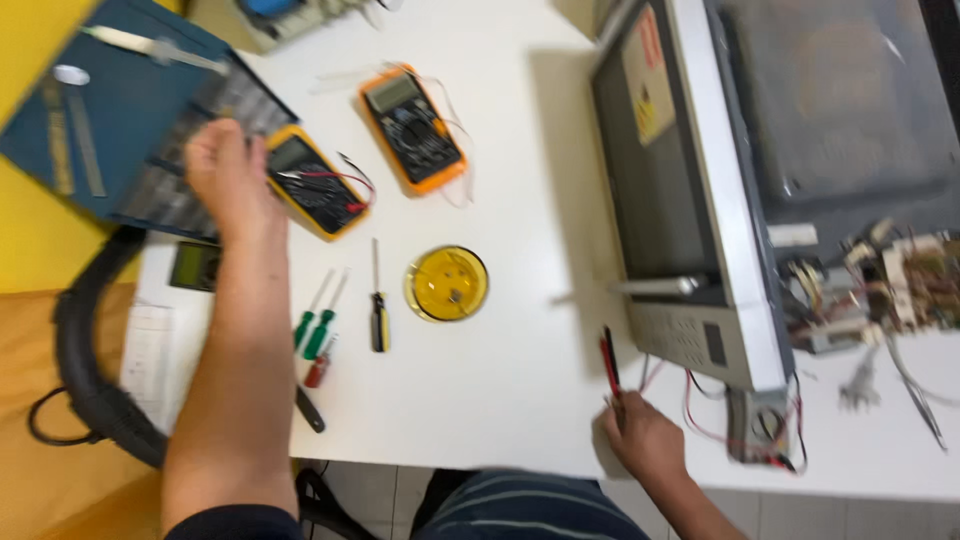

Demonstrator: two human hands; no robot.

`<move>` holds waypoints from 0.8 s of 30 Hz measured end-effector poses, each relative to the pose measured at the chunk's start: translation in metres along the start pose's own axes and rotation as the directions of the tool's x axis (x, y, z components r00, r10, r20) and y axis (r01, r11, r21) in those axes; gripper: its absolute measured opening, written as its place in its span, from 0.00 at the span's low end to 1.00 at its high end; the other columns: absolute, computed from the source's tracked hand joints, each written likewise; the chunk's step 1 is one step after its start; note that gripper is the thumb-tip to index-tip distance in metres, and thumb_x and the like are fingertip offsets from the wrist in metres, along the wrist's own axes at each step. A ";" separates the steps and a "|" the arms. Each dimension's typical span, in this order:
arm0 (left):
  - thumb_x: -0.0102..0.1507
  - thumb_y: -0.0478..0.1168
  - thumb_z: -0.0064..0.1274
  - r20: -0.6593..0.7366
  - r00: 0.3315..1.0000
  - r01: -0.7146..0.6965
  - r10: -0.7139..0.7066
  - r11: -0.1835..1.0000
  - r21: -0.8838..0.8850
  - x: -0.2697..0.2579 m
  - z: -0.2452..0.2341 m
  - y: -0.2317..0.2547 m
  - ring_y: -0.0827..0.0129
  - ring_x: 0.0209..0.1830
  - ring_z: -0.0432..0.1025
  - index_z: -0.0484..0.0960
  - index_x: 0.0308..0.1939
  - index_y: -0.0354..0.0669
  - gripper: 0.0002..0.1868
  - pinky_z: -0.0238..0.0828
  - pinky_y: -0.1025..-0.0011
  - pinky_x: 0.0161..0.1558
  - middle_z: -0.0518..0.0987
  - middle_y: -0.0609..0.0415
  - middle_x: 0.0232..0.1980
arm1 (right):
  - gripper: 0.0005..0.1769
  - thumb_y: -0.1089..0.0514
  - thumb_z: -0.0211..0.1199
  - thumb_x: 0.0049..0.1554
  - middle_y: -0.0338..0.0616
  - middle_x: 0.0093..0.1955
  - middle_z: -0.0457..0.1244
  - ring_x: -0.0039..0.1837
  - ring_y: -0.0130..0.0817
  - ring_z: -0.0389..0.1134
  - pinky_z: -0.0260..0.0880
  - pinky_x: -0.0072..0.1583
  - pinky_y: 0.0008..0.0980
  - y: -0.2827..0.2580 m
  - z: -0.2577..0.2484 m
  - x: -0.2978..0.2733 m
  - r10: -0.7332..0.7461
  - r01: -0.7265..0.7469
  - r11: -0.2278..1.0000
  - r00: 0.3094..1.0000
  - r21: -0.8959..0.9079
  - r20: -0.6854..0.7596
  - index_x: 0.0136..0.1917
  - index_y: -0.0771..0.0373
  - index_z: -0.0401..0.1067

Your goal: The person uses a multimeter to test electrical continuity and resistance on the internal wiring of a disassembled microwave oven. They also test a small cylindrical component, likely a fuse, by comparing it against the multimeter probes.

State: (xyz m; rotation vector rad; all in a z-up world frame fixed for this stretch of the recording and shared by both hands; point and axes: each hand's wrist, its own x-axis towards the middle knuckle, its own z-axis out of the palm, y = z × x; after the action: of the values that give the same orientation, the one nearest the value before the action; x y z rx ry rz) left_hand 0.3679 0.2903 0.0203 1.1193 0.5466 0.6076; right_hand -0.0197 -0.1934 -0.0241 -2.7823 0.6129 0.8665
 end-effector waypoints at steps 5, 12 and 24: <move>0.68 0.40 0.47 0.391 0.917 -0.220 0.074 0.913 0.342 -0.177 0.030 0.061 0.68 0.53 0.79 0.73 0.49 0.41 0.09 0.85 0.70 0.51 0.76 0.47 0.57 | 0.13 0.48 0.56 0.59 0.44 0.34 0.68 0.33 0.49 0.70 0.63 0.29 0.47 0.004 -0.006 -0.002 -0.320 0.336 0.942 0.894 -0.003 -0.313 0.46 0.59 0.72; 0.62 0.39 0.61 0.850 0.409 -0.525 -0.333 0.676 0.517 -0.377 -0.030 -0.041 0.60 0.36 0.77 0.82 0.47 0.50 0.10 0.75 0.65 0.39 0.81 0.54 0.37 | 0.11 0.48 0.56 0.59 0.44 0.33 0.67 0.39 0.45 0.74 0.74 0.42 0.41 0.024 -0.014 0.001 -0.334 0.354 0.930 0.926 0.097 -0.177 0.46 0.56 0.71; 0.65 0.42 0.54 0.841 0.264 -0.811 -0.472 0.362 0.459 -0.507 -0.025 -0.102 0.59 0.50 0.74 0.75 0.57 0.46 0.17 0.76 0.63 0.45 0.71 0.55 0.48 | 0.12 0.49 0.57 0.62 0.45 0.42 0.66 0.46 0.46 0.73 0.74 0.45 0.41 0.039 -0.029 0.044 -0.567 0.621 0.783 0.742 0.048 -0.358 0.51 0.58 0.73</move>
State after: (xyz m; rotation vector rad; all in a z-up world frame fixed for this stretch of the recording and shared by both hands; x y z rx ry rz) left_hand 0.0052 -0.0751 -0.0338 2.4774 -0.6190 -0.4475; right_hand 0.0112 -0.2508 -0.0269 -2.7011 -0.1929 0.2044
